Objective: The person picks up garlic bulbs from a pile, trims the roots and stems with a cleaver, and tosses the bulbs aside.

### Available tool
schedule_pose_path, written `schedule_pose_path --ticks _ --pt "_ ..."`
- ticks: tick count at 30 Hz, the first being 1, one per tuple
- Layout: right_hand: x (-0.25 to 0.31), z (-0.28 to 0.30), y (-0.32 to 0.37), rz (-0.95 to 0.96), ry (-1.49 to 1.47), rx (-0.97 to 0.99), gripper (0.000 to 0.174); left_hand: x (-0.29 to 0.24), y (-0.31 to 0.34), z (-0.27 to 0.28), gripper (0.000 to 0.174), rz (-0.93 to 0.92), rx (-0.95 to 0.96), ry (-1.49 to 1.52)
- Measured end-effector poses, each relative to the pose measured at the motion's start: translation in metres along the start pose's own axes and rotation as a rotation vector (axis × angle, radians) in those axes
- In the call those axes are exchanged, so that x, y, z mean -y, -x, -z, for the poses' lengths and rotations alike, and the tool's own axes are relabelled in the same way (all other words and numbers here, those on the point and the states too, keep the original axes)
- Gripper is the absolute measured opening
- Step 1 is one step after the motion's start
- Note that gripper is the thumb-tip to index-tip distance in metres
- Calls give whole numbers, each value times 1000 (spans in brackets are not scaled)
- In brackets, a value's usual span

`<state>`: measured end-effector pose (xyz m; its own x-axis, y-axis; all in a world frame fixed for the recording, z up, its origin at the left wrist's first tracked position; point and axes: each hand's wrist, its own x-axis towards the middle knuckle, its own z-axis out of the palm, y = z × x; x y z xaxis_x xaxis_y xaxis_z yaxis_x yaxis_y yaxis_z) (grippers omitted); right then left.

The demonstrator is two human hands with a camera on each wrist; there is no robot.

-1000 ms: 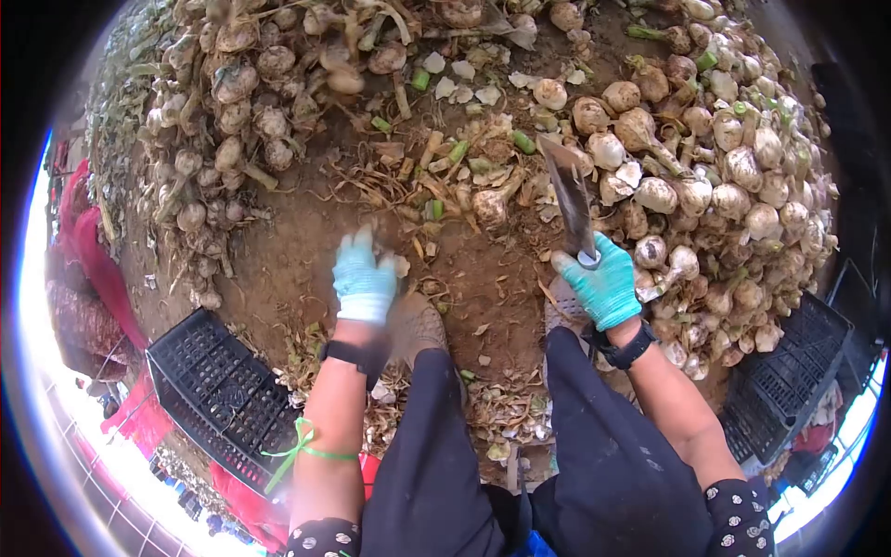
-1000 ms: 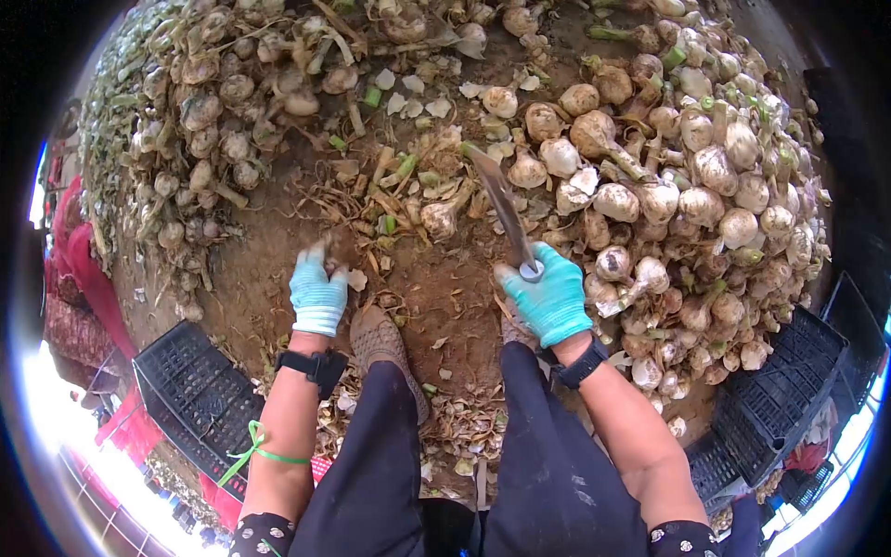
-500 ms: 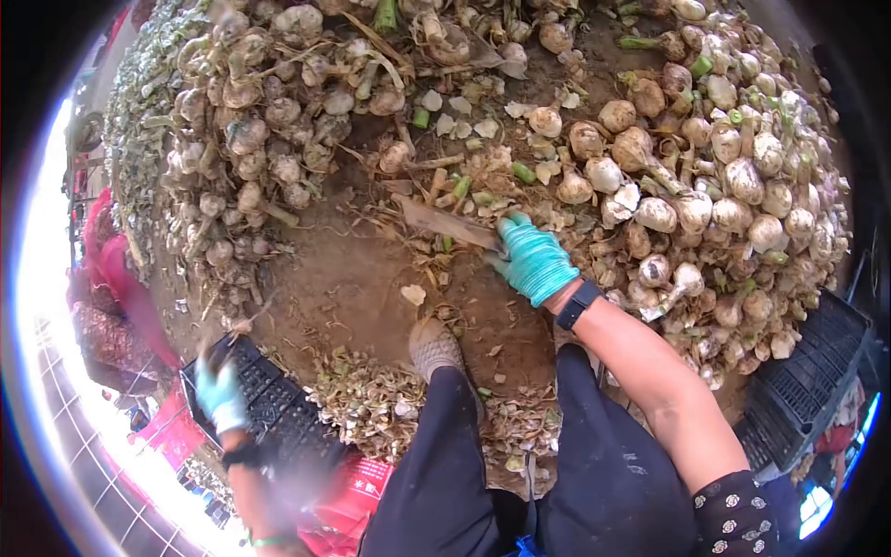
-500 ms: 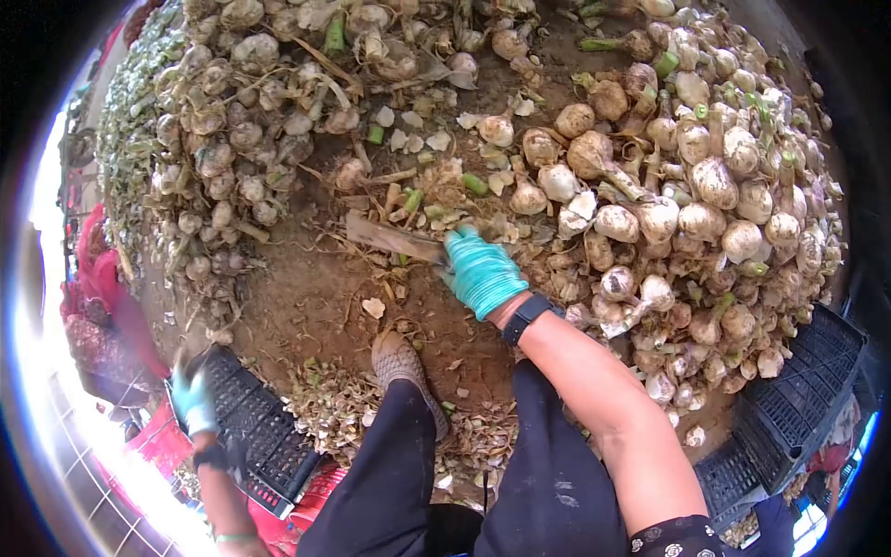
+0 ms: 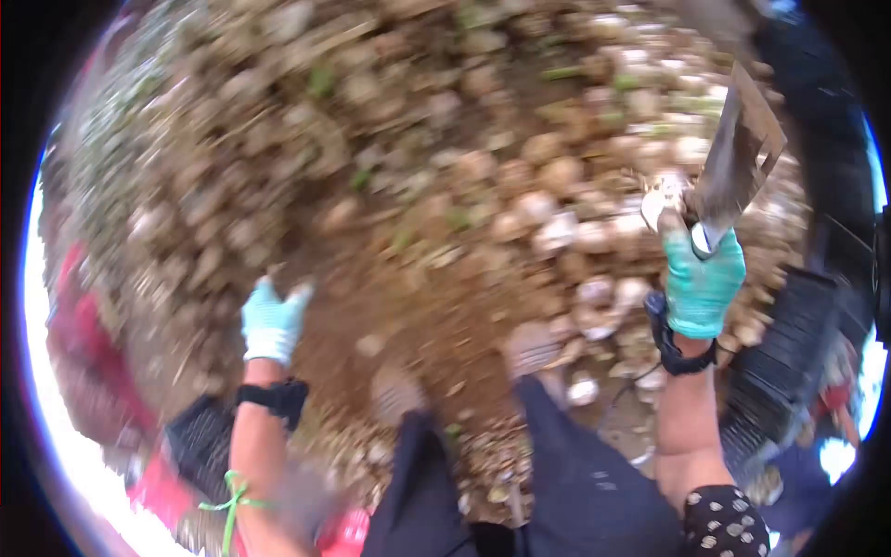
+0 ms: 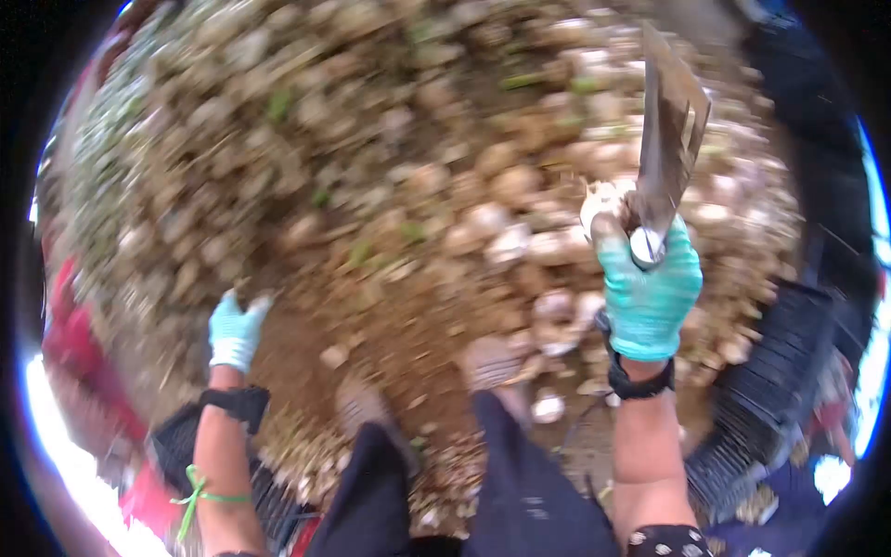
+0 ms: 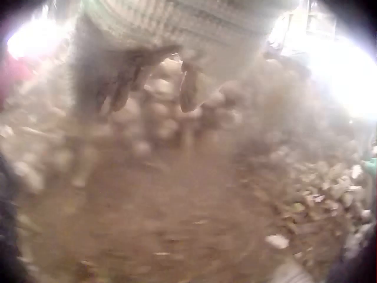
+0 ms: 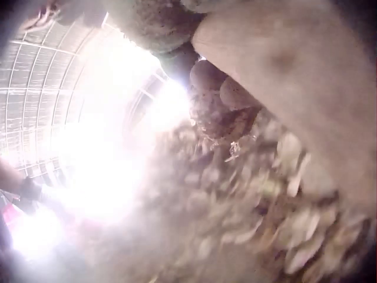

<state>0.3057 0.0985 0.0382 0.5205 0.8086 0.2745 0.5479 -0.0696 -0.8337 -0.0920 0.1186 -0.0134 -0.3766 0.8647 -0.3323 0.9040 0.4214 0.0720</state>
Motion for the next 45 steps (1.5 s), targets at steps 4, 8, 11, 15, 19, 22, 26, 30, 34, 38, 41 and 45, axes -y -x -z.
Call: schedule_pose_path --ticks 4,8,11,15,19,22,26,30,34,38,41,45 --pt "-14 78 -80 253 427 -417 30 -77 -53 -47 68 36 64 92" --pt "0 83 -88 103 88 -351 22 -89 -60 -70 69 97 57 100" --pt "-30 64 -57 188 86 -101 12 -77 -58 -80 64 29 -15 196" --pt "8 7 -11 -377 -68 452 25 -73 -13 -69 59 -281 164 957" --pt "-5 -24 50 12 82 612 28 -115 71 -36 59 -308 541 1212" --pt "-7 -26 72 253 149 754 18 -122 92 -46 54 -386 702 1249" --pt "-5 -23 89 452 319 878 16 -108 96 -88 42 -273 728 1642" --pt "1 -27 101 571 449 929 13 -103 114 -58 44 -212 834 1643" --pt "12 -30 106 626 423 885 14 -95 121 -57 38 -171 688 1670" --pt "12 -33 108 631 370 829 15 -94 130 -50 39 -478 505 1370" --pt "14 -32 110 635 338 882 15 -85 129 -54 57 -361 613 1598" --pt "12 -31 113 658 252 888 15 -87 122 -55 36 -163 711 1642"
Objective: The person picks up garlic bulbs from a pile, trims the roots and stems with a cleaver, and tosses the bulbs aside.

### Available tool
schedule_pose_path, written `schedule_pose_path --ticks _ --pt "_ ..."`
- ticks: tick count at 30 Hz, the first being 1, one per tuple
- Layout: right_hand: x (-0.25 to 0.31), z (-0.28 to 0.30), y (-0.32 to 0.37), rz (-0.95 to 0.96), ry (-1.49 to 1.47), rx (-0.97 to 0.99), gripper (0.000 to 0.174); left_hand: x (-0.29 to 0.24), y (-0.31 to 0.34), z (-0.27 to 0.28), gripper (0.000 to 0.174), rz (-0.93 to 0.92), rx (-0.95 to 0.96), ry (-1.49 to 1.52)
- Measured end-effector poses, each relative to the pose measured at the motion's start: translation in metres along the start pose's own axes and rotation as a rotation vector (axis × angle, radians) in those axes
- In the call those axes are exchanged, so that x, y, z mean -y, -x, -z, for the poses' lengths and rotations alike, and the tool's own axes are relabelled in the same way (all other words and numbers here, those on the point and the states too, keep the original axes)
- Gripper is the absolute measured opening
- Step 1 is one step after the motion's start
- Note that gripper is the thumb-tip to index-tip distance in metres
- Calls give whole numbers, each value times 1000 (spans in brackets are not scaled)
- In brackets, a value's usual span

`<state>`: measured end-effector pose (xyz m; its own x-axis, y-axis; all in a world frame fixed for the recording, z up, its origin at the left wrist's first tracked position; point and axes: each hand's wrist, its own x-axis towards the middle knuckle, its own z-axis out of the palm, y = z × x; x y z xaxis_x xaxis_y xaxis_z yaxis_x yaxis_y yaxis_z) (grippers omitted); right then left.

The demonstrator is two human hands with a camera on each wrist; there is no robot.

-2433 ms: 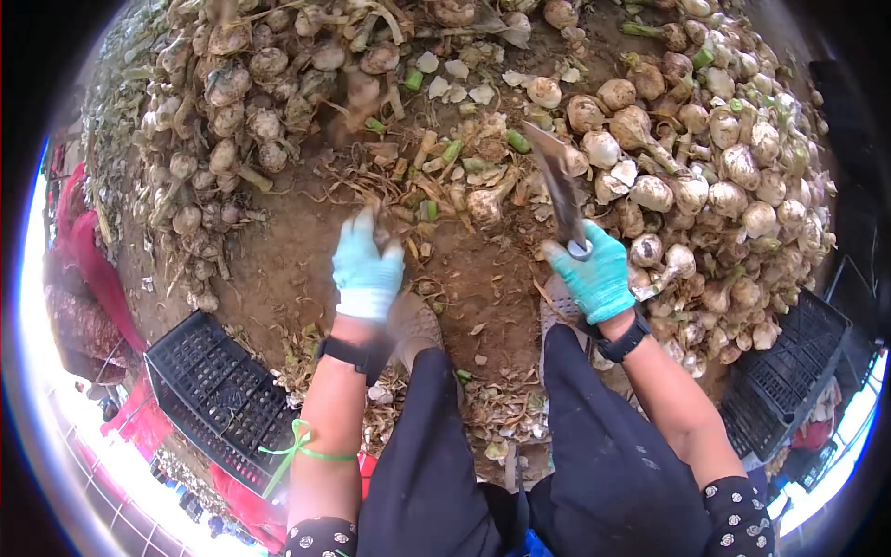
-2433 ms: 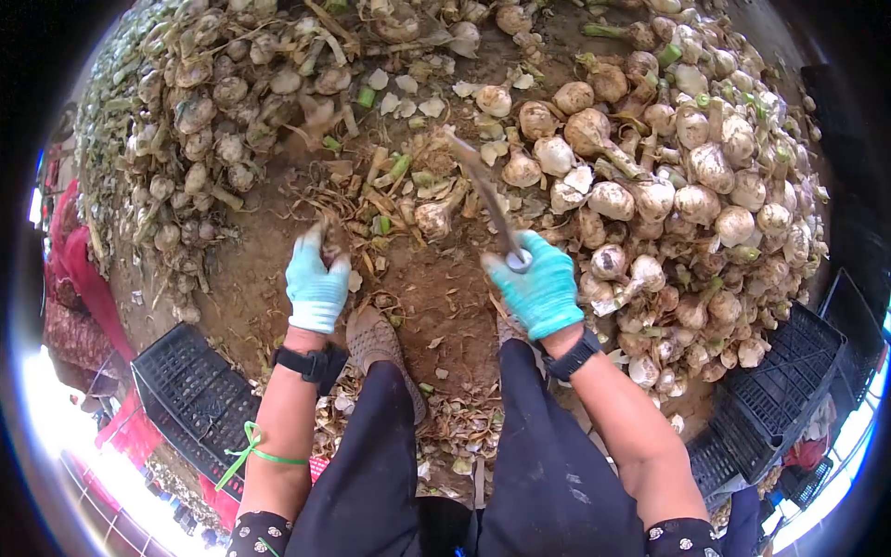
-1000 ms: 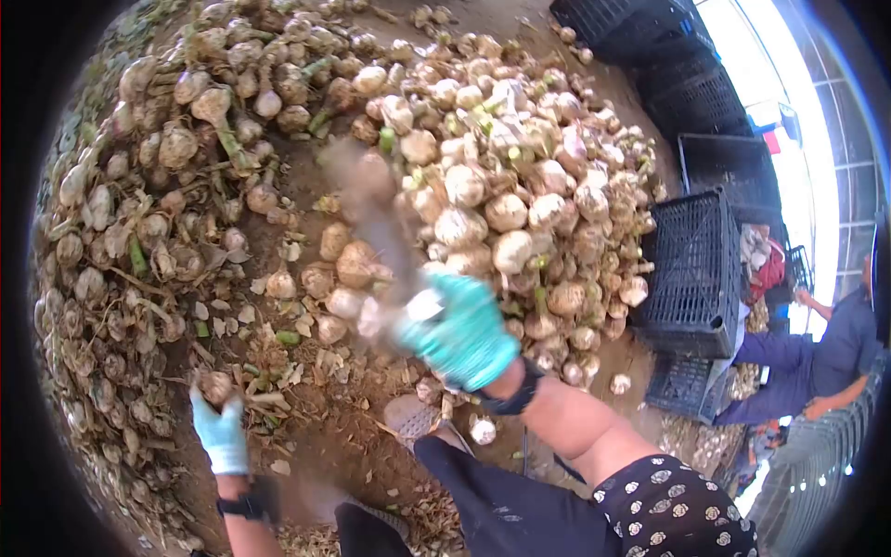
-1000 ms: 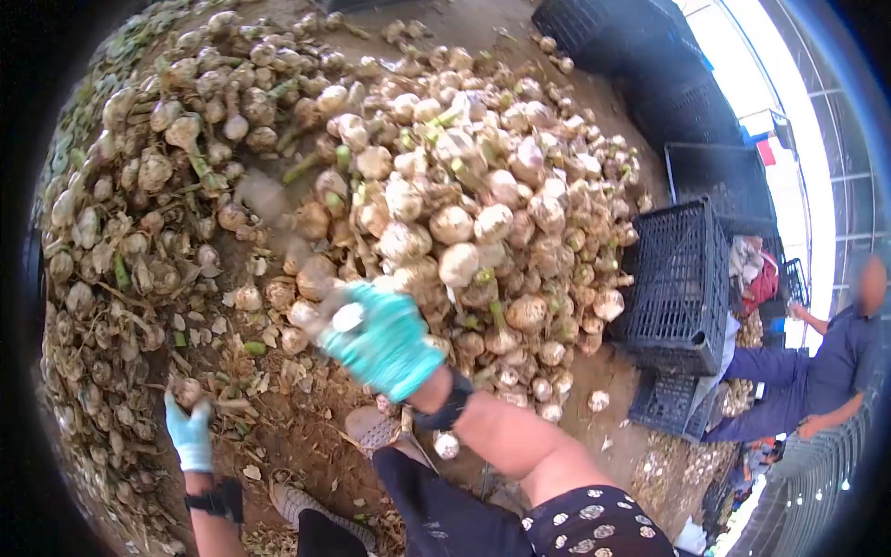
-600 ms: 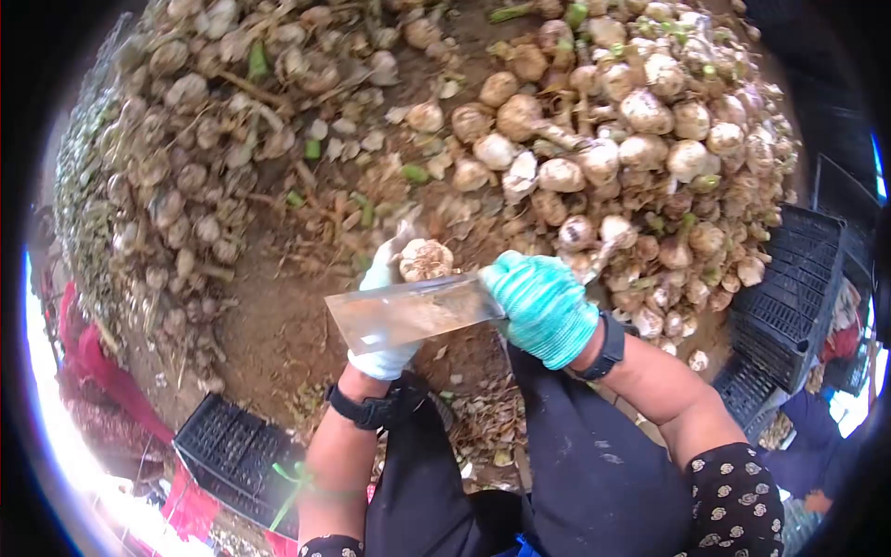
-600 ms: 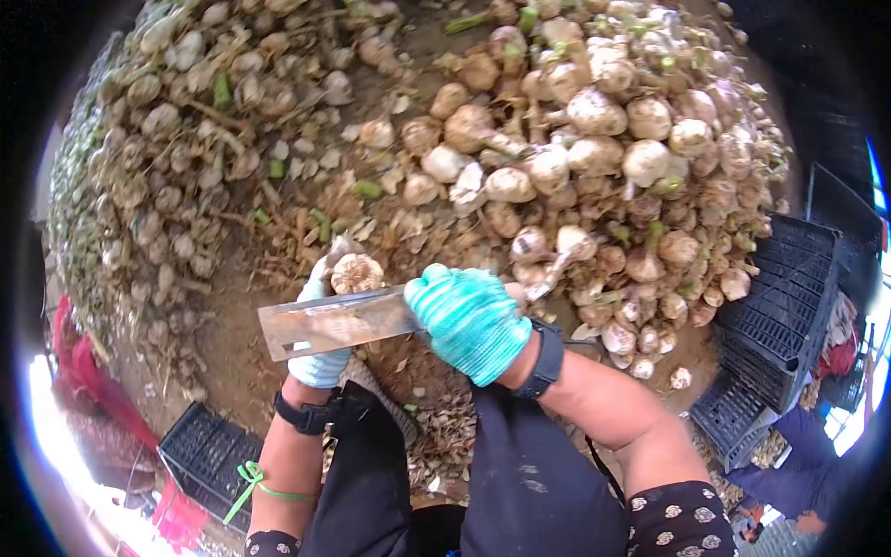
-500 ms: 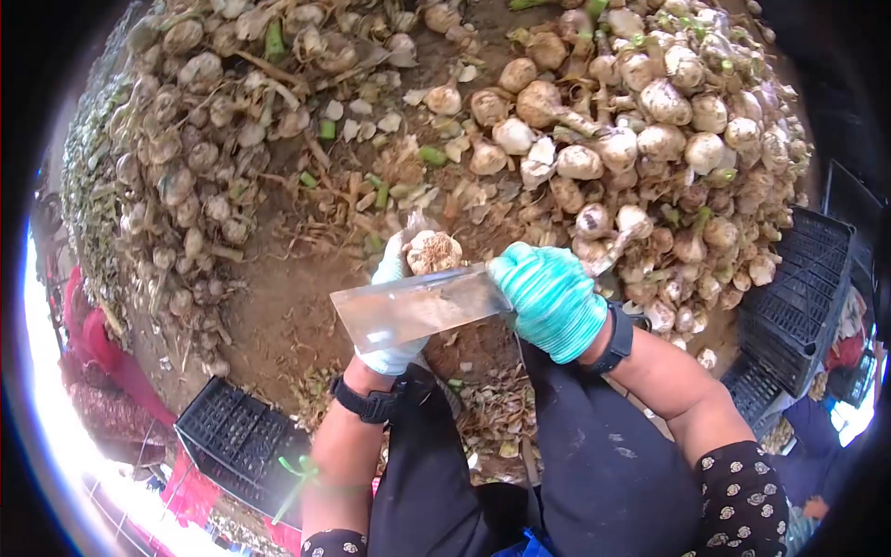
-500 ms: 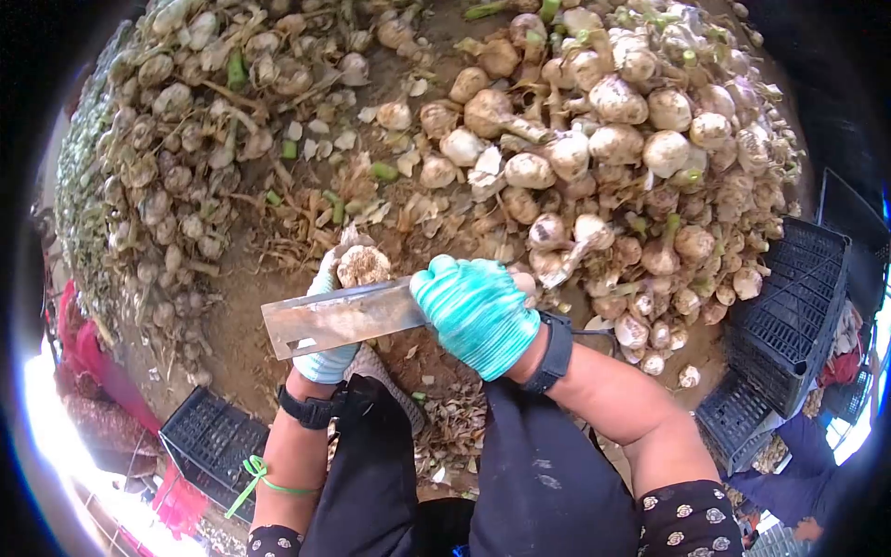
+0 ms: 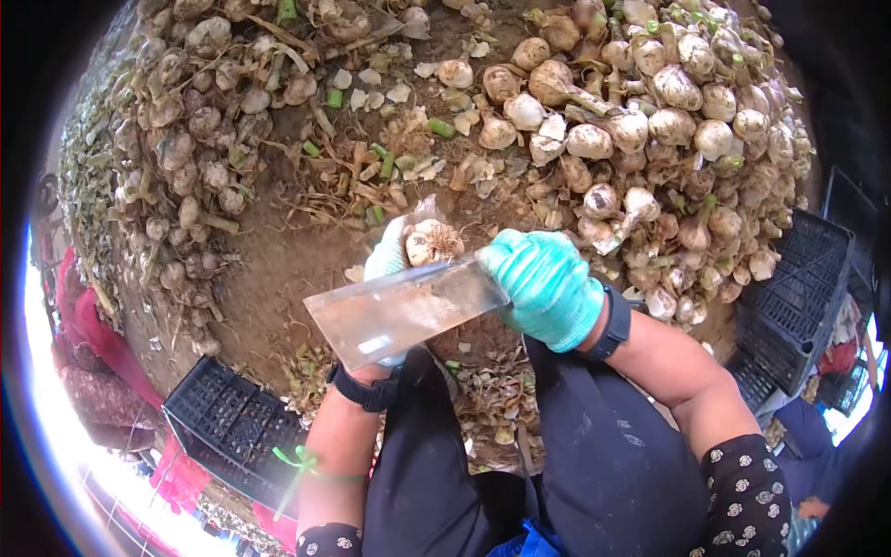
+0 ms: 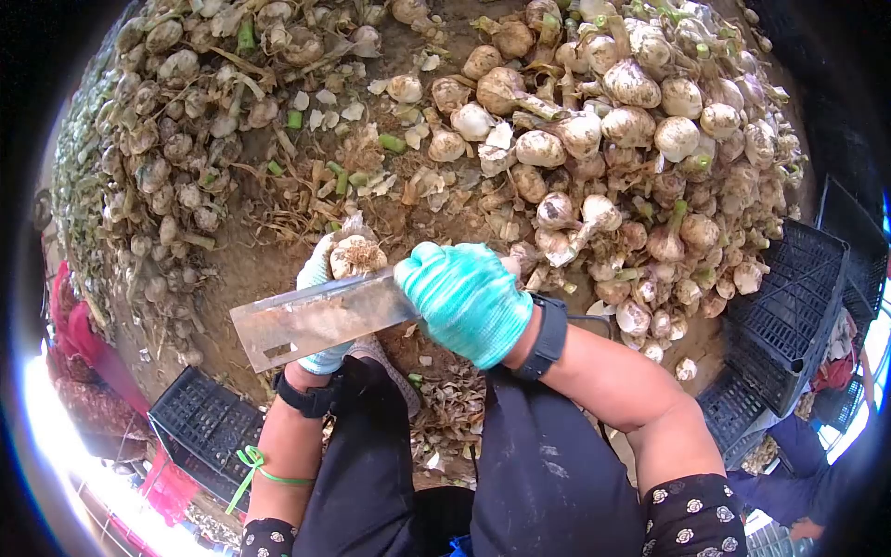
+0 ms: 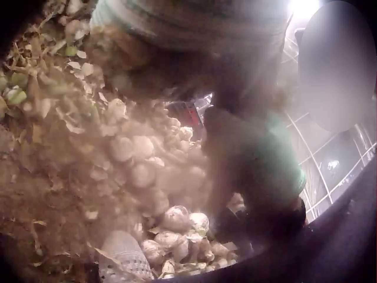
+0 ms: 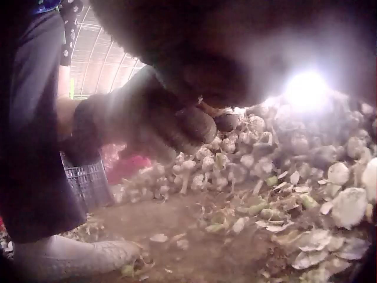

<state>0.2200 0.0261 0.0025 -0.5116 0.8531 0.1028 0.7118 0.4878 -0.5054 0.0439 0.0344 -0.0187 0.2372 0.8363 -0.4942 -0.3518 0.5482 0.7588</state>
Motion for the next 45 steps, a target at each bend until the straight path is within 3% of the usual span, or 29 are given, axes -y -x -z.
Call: schedule_pose_path --ticks 3,5,6,8,9,11,12,15,16,17,18,19,21,23,24,25,27,29,32,33,35,36,37,39,40,41,43,44,45 --pt "-6 -14 -2 -10 -17 -7 15 -1 5 6 33 -146 95 -130" --pt "-16 -25 -3 -9 -86 -63 16 -4 21 4 33 19 211 389" --pt "-26 -34 0 -121 -7 -38 14 -17 22 -11 42 41 173 38" --pt "-52 -55 11 -403 210 -118 8 -32 27 -22 64 -105 199 -591" --pt "-59 -43 14 -508 -19 -183 10 -28 25 -20 64 -107 190 -582" --pt "-35 -16 5 -790 -632 -282 16 -17 13 -15 65 -43 -57 -286" --pt "-23 -2 -4 -944 -1049 -203 18 -16 11 -14 71 -59 -66 -365" --pt "-12 -21 -9 -929 -1236 121 25 2 5 -6 75 -163 47 -469" --pt "-2 -22 -14 -948 -1342 45 25 2 5 -4 77 -208 46 -563" --pt "4 -20 -18 -963 -1441 -32 25 2 5 4 78 -376 -15 -883" --pt "3 -21 -17 -921 -1258 -55 25 5 7 4 74 -334 -123 -836" --pt "2 -19 -18 -919 -1255 -48 25 7 11 5 71 -295 -237 -790" --pt "0 -11 -20 -506 -847 -50 30 -7 11 24 47 143 -148 -126" --pt "0 -10 -24 -354 -908 21 34 -5 9 22 44 255 4 263" --pt "-3 -13 -23 -317 -882 -21 33 -11 7 20 26 303 -18 70" --pt "-5 -15 -21 -284 -857 -58 33 -11 5 16 26 306 -21 76" --pt "-3 -8 -16 -472 -798 -34 32 -10 3 9 24 164 -147 -149" --pt "-8 -19 -13 -413 -648 -107 31 -15 5 12 24 138 -146 -222" --pt "-13 -28 -13 -339 -485 -133 29 -12 9 24 19 -54 -119 -620" --pt "-19 -37 -10 -310 -442 -98 23 -14 12 22 19 -51 -116 -620" --pt "-33 -49 -7 -246 -346 -32 12 -24 15 14 17 -15 -47 -333" --pt "-40 -48 -9 -485 -304 178 7 -29 14 11 16 -18 -104 -392" --pt "-46 -51 -4 -531 -255 123 10 -32 10 13 16 -30 -103 -396" --pt "-46 -39 9 -767 -445 99 17 -31 3 22 18 16 -235 -81" --pt "-48 -39 12 -868 -582 79 27 -28 -8 28 18 -5 -299 -180" --pt "-47 -38 11 -865 -581 69 27 -29 -13 33 25 142 -307 -127" --pt "-43 -39 7 -1002 -848 -38 29 -32 -24 8 30 38 -349 -267" --pt "-43 -45 9 -1038 -919 -105 31 -34 -27 -10 34 -99 -171 -204" --pt "-44 -47 11 -1045 -919 -109 31 -57 -21 -35 40 -45 -7 -198"
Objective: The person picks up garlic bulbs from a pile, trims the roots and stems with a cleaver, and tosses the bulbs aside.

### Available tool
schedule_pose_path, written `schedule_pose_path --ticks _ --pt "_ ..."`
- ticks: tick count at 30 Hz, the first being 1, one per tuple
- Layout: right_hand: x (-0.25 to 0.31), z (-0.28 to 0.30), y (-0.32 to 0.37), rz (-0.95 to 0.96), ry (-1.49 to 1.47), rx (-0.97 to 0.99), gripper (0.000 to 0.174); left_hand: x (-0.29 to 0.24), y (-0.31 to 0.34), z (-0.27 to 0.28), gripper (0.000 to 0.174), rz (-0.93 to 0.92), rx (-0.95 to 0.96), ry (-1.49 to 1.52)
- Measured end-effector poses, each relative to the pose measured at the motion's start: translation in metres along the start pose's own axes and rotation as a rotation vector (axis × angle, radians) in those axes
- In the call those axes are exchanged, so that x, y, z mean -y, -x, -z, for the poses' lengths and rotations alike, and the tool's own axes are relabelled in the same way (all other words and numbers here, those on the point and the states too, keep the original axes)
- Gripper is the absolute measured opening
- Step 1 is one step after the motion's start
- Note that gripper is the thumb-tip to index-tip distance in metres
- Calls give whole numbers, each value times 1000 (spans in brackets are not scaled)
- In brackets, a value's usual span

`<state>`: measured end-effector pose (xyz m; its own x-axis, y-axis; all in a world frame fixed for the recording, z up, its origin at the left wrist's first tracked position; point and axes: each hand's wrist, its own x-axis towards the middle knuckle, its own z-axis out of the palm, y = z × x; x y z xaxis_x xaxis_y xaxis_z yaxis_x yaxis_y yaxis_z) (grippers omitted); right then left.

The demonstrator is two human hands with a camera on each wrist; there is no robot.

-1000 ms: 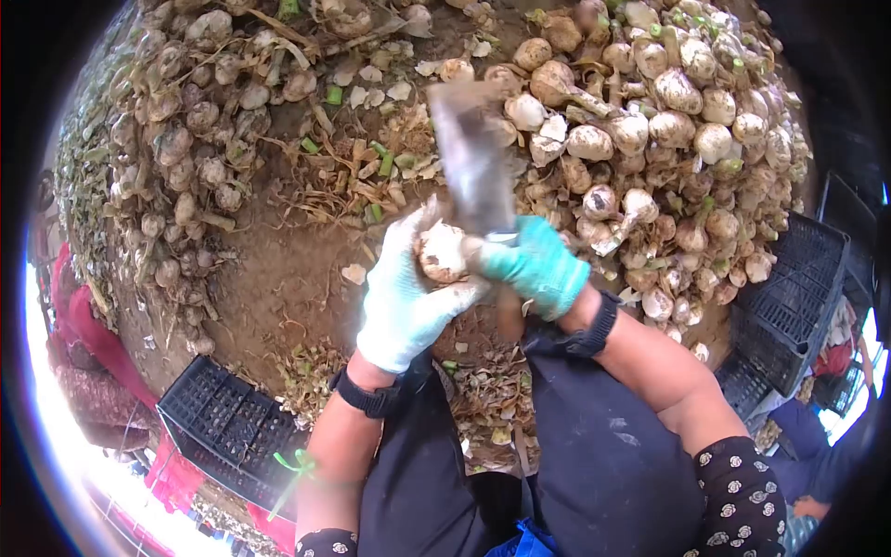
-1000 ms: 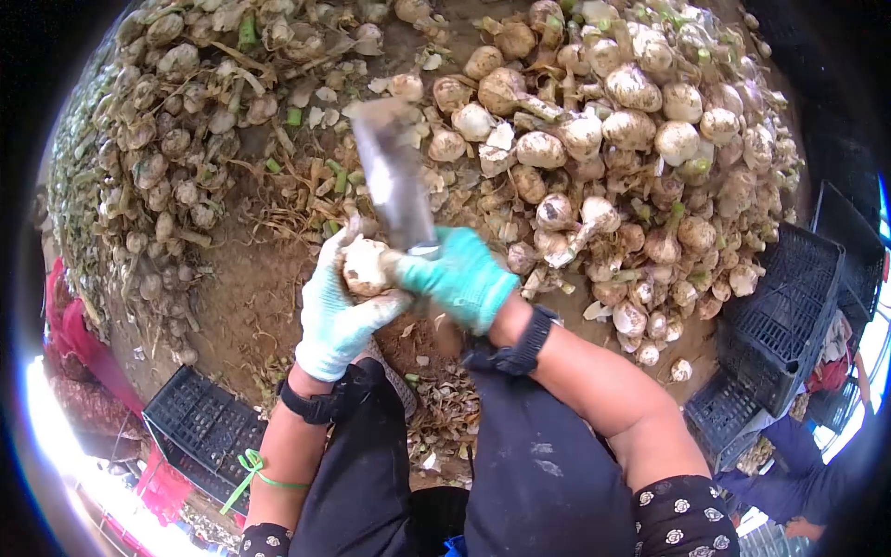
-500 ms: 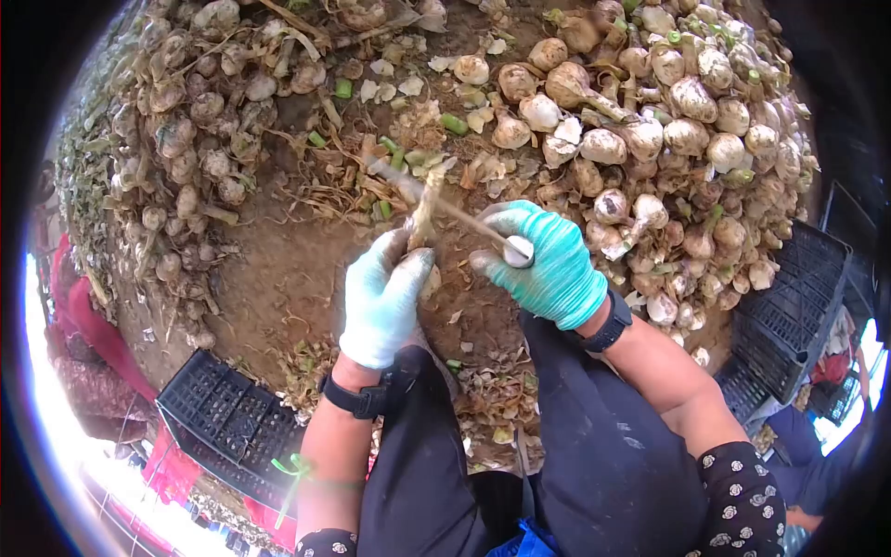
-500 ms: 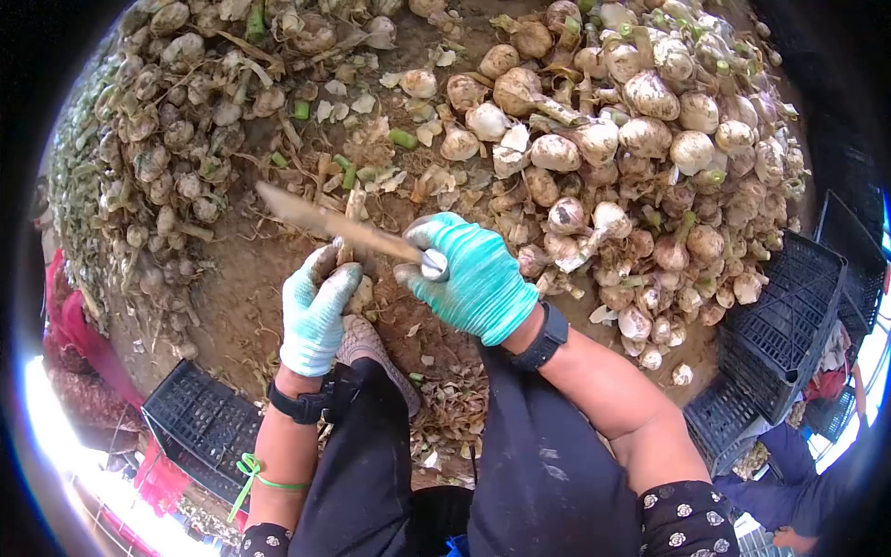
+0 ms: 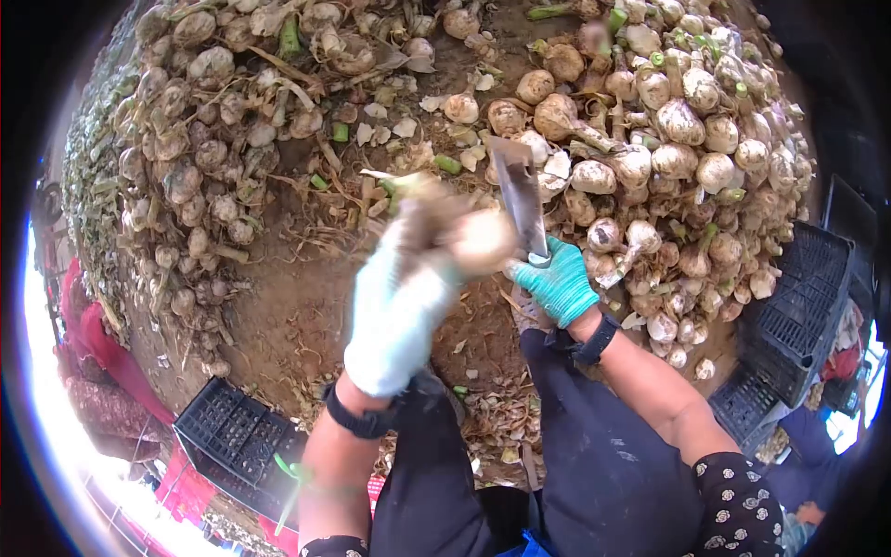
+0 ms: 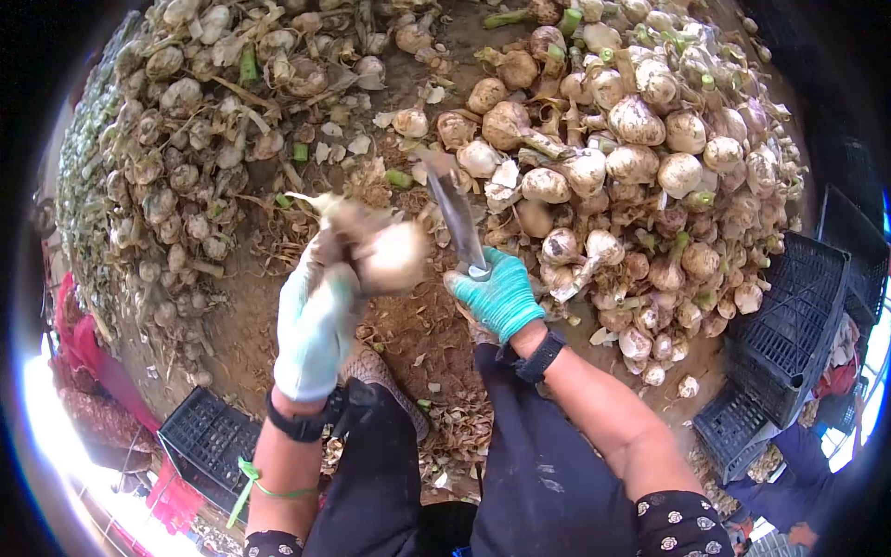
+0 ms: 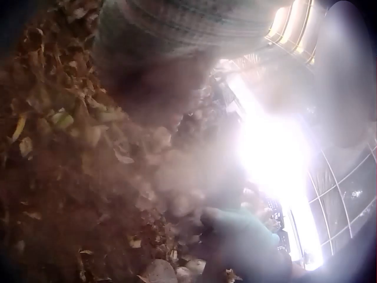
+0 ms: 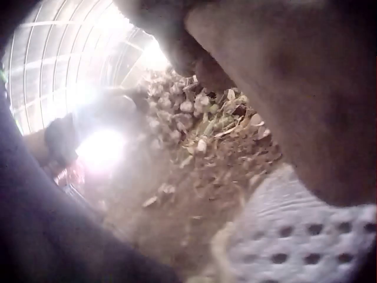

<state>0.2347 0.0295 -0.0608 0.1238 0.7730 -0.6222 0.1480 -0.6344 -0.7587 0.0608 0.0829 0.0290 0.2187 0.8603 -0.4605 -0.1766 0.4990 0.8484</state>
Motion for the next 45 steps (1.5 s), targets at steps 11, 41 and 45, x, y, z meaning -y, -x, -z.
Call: schedule_pose_path --ticks 11,41,45 --pt "-6 15 12 -90 -259 -183 9 76 -117 31 73 -331 260 -1904" --pt "-67 143 193 615 708 -417 8 70 287 166 39 168 -714 -949" --pt "-108 152 234 530 940 -410 7 6 299 157 27 -75 -716 -449"
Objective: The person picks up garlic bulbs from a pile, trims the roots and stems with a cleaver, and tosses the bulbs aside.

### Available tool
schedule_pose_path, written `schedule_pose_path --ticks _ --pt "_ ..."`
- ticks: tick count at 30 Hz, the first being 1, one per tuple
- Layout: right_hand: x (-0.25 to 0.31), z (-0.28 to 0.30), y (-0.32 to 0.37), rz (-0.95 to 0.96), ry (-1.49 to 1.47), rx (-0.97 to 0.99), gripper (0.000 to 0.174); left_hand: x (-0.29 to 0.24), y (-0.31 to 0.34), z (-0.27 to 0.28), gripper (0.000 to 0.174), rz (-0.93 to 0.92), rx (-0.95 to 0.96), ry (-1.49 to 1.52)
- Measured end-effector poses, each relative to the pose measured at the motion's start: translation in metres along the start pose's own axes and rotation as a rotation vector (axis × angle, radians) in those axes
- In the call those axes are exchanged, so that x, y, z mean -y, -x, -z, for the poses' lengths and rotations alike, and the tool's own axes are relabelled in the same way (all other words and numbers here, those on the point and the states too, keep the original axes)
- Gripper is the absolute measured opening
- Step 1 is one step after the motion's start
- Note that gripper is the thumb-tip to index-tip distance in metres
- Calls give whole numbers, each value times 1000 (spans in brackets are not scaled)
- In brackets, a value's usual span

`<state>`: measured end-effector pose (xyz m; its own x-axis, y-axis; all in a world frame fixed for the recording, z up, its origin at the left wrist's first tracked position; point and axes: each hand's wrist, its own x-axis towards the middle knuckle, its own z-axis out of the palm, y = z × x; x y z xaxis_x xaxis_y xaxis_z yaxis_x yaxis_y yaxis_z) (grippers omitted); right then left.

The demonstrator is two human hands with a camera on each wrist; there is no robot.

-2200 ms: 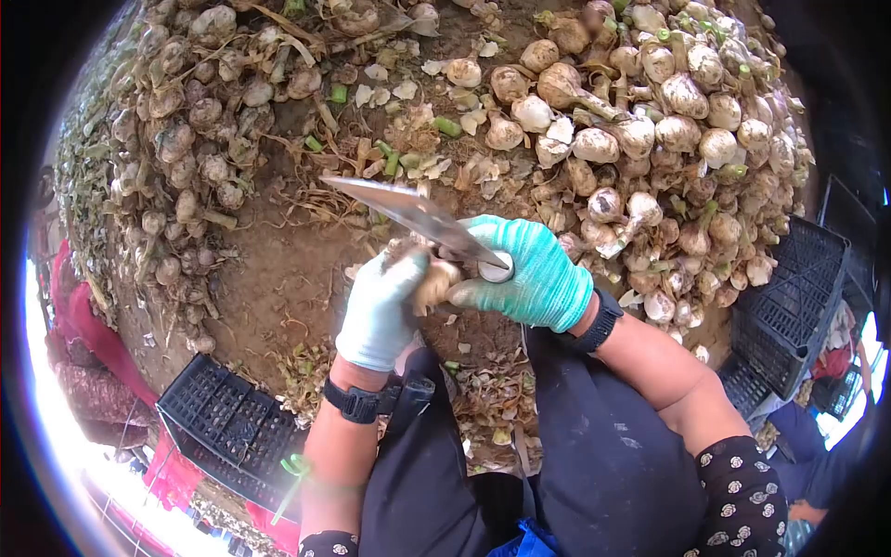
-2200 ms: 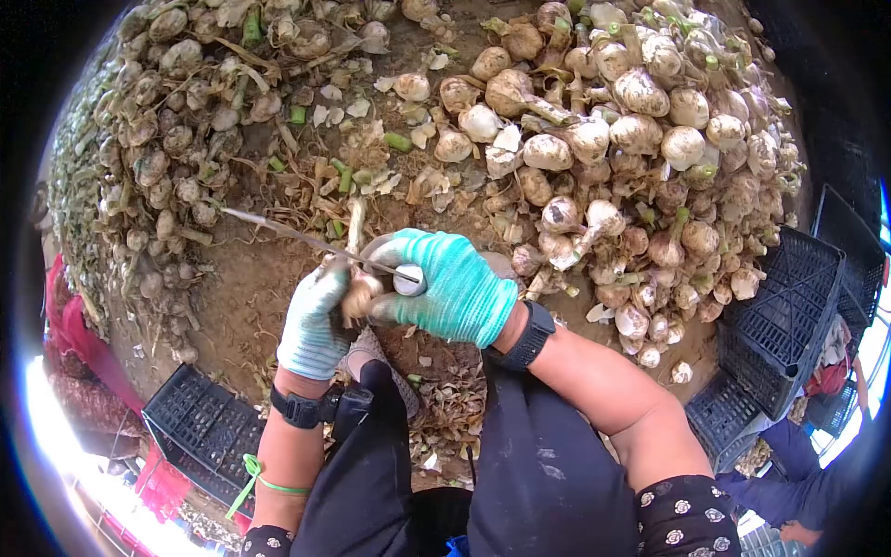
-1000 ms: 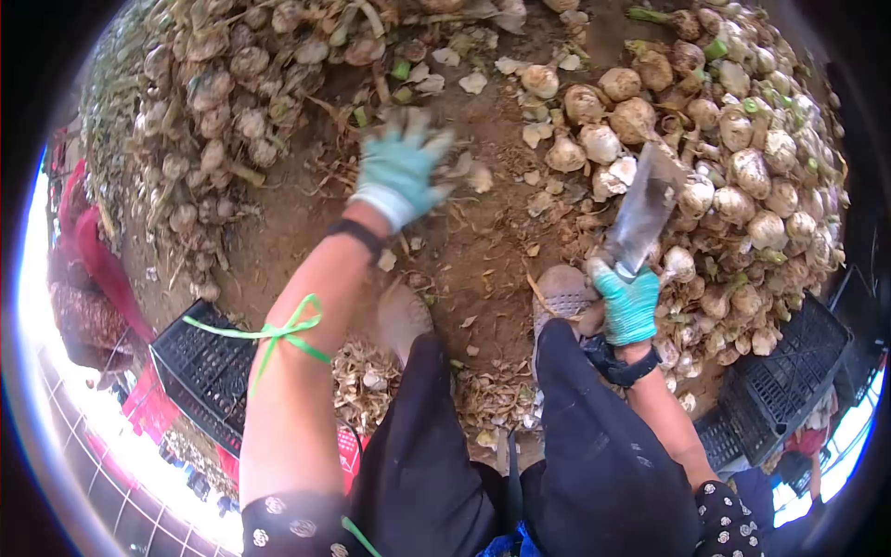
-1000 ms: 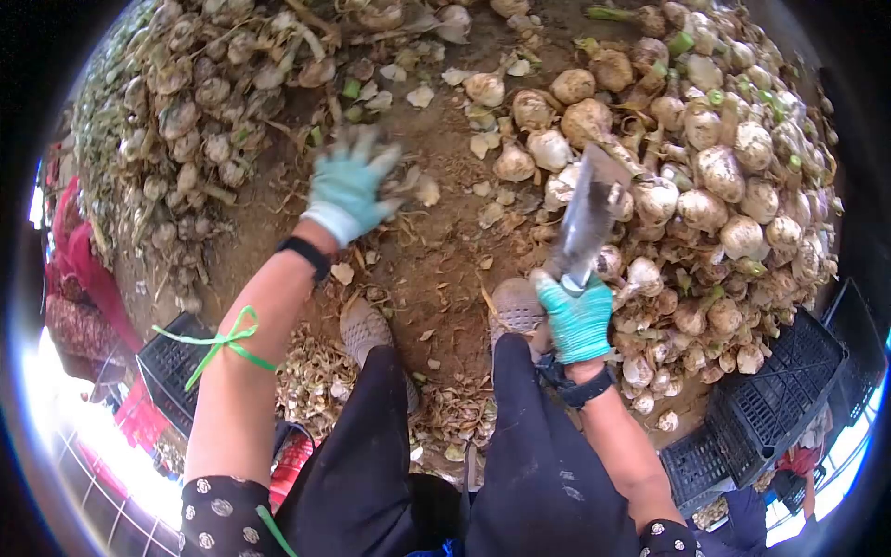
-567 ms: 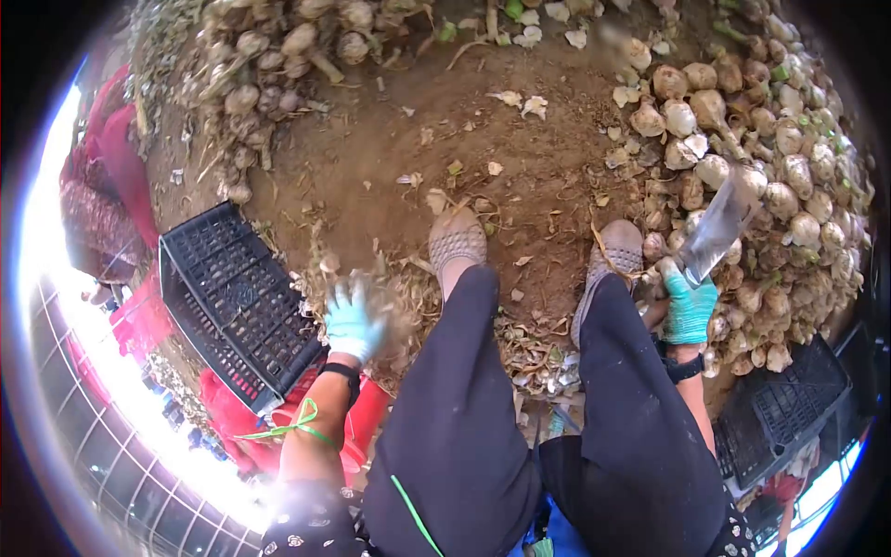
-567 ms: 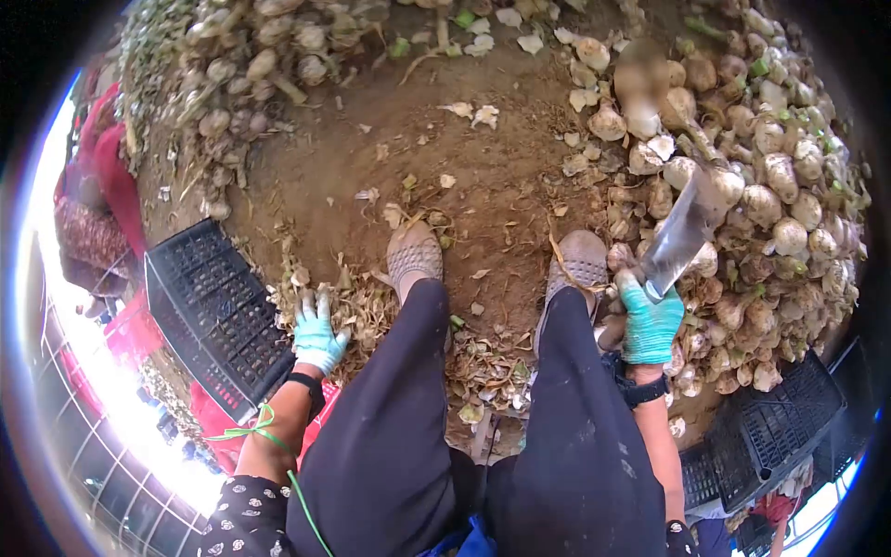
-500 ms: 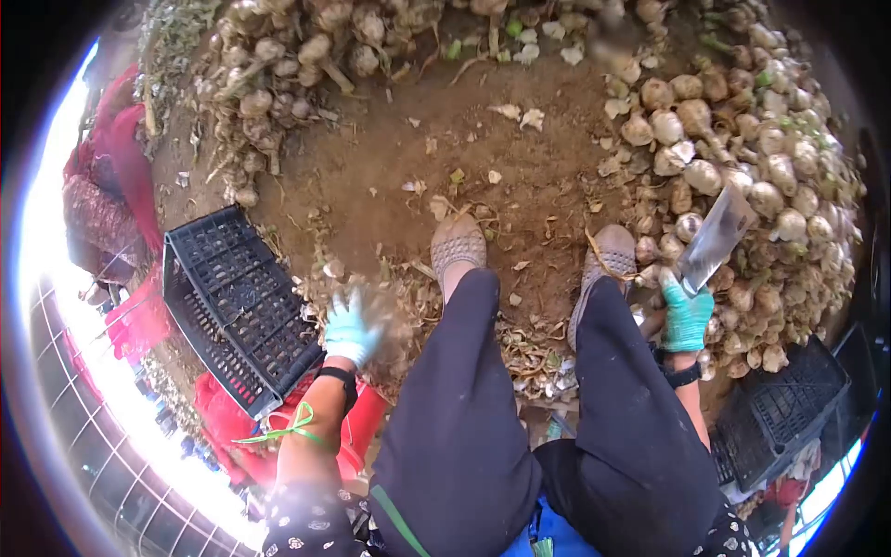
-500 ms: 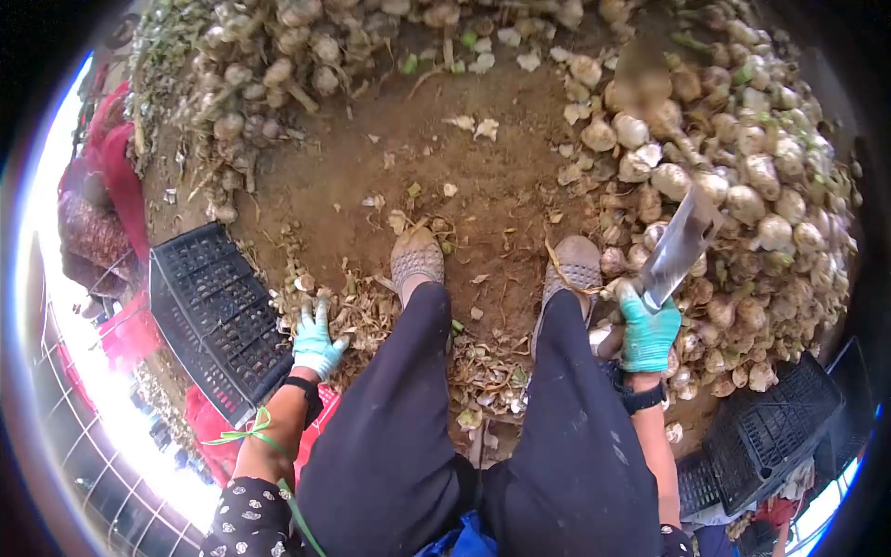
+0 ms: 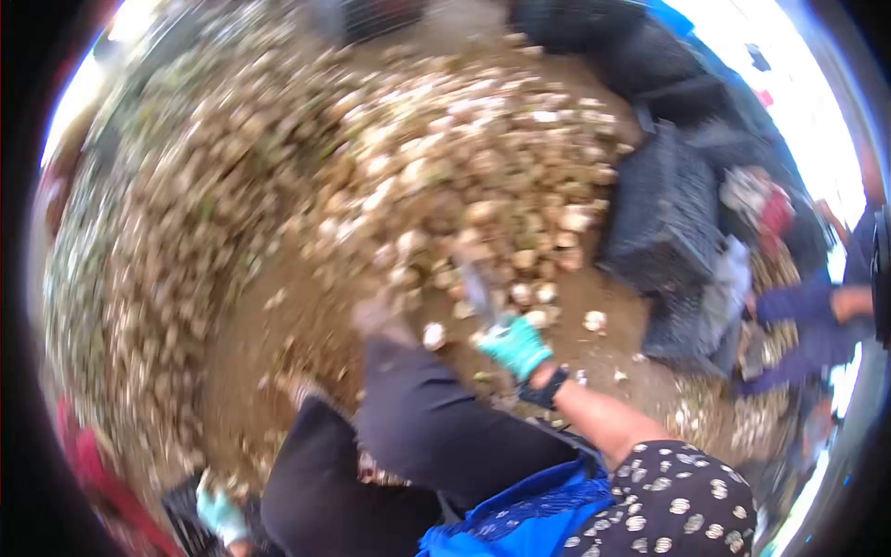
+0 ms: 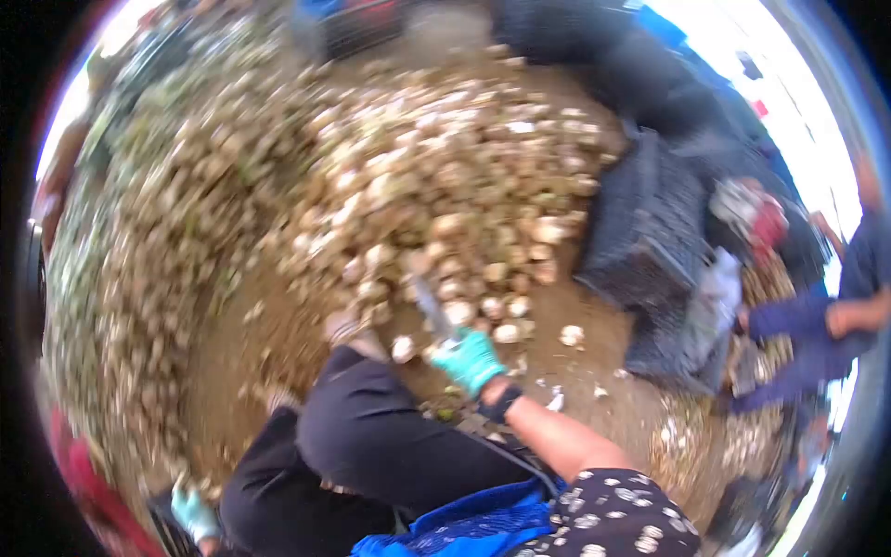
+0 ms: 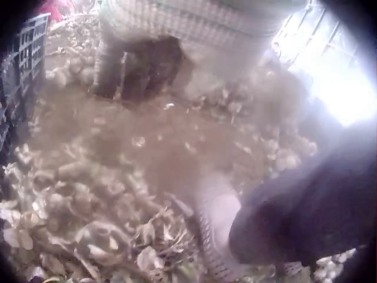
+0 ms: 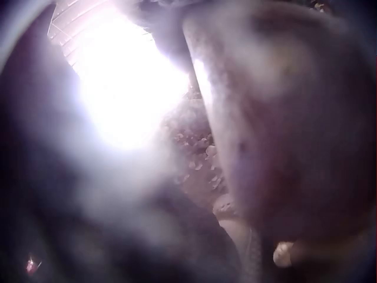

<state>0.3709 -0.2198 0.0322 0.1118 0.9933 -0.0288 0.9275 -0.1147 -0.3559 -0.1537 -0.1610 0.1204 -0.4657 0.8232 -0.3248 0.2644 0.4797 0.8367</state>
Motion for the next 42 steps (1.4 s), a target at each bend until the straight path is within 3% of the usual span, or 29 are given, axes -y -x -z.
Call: schedule_pose_path --ticks 1,3,5,6,8,9,11,13,14,15,16,20,24,27,28,29,30,31,32,37,39,40,42 --pt "2 4 7 -224 -315 43 16 -3 -13 9 20 -92 -1 154" --pt "8 15 22 -592 -799 0 37 -112 40 -20 21 -340 -111 -509" --pt "6 29 41 -620 -807 -25 35 -128 23 -9 35 -773 -90 -636" --pt "6 32 48 -648 -812 0 34 -152 32 -21 17 -679 49 -446" --pt "-2 22 62 -625 -846 -64 34 -180 41 -61 9 -752 161 -446" --pt "-7 12 69 -595 -868 -101 35 -182 45 -81 13 -797 263 -450" --pt "-10 1 79 -617 -952 -185 38 -154 55 -132 10 -1133 361 -554" --pt "-19 8 88 -643 -857 -129 47 -75 36 -183 9 -345 591 -232" --pt "-20 10 94 -660 -851 -167 45 -57 62 -203 12 -770 705 -875" --pt "-20 11 99 -683 -845 -204 44 -42 97 -229 16 -489 783 -937" --pt "-20 20 104 -727 -970 -140 42 -20 117 -246 17 -482 933 -1026" --pt "-29 10 111 -814 -907 -65 43 52 167 -263 20 -442 1439 -1188" --pt "-32 -6 102 -815 -730 58 43 91 165 -264 23 -310 1706 -1181" --pt "-19 15 74 -945 -752 311 43 118 148 -266 26 -201 1883 -1091" --pt "-23 5 70 -845 -480 401 39 124 144 -266 27 -160 1939 -1036" --pt "-34 -22 81 -801 -411 499 29 135 143 -269 28 -151 2004 -966" --pt "-53 -53 101 -84 202 404 19 142 142 -271 29 -130 2071 -877" --pt "-52 -47 97 -768 -220 436 16 148 142 -271 30 -85 2106 -787" --pt "-42 -40 91 -1012 -338 401 16 148 151 -274 31 -61 2145 -689" --pt "18 7 75 -1346 -387 277 15 140 143 -284 35 96 2205 -343" --pt "41 22 58 -1399 -337 273 15 140 134 -284 31 37 2110 -327" --pt "47 31 48 -1420 -324 271 15 142 134 -286 36 315 2092 -404" --pt "63 47 29 -1438 -296 248 14 148 132 -278 42 338 2000 -361"
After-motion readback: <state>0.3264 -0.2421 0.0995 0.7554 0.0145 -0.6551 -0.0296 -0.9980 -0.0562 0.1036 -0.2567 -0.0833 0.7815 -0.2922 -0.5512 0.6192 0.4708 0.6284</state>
